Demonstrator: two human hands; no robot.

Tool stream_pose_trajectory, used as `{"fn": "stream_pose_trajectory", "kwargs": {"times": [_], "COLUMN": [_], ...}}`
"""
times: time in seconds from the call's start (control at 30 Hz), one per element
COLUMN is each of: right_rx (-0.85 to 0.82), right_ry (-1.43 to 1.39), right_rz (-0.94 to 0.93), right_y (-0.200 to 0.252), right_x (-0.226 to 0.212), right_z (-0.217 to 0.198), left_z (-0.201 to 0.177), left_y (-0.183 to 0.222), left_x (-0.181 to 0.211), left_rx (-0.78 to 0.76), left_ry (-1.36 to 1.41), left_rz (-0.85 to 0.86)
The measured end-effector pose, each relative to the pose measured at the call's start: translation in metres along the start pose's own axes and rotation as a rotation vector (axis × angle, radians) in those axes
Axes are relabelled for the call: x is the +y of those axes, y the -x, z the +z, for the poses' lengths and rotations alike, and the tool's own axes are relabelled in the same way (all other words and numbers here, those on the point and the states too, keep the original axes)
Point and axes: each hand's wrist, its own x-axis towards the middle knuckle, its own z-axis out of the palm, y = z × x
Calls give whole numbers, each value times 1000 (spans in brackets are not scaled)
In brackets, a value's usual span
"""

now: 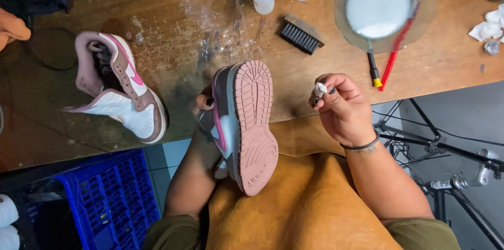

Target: Detailing and cleaning the soles and edges of sneakers using cleaning solutions and small tools.

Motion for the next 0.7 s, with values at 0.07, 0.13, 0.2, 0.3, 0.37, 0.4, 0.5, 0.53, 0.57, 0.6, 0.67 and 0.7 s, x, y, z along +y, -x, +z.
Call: {"fn": "stream_pose_trajectory", "kwargs": {"times": [0.07, 0.13, 0.2, 0.3, 0.37, 0.4, 0.5, 0.53, 0.57, 0.6, 0.67, 0.7], "right_rx": [1, 7, 17, 28, 37, 43, 46, 57, 69, 81, 95, 107], "right_ry": [-6, -14, -32, -40, -62, -81, -93, -91, -93, -95, -95, -98], "right_rz": [17, 42, 64, 104, 125, 141, 182, 199, 207, 216, 216, 205], "right_y": [-1, 1, 1, 7, 10, 11, 15, 23, 23, 24, 25, 25], "right_x": [-5, -7, -7, -6, -5, -3, -1, -2, 0, 1, -6, -8], "right_z": [9, 15, 22, 20, 14, 11, 7, 3, 1, -1, -2, -1], "left_z": [-5, -9, -16, -40, -88, -110, -117, -115, -117, -118, -76, -53], "left_y": [5, 13, 17, 16, 32, 44, 72, 82, 84, 85, 69, 64], "left_x": [0, -3, -5, -17, -62, -83, -100, -106, -105, -103, -68, -47], "left_rx": [-1, 5, 2, -10, -10, -9, 9, 17, 13, 10, 11, 8], "left_ry": [-3, -3, -9, -16, -19, -19, 6, 16, 12, 8, 15, 15], "left_rz": [5, 2, 4, 7, 0, -4, -29, -39, -39, -39, -44, -47]}}
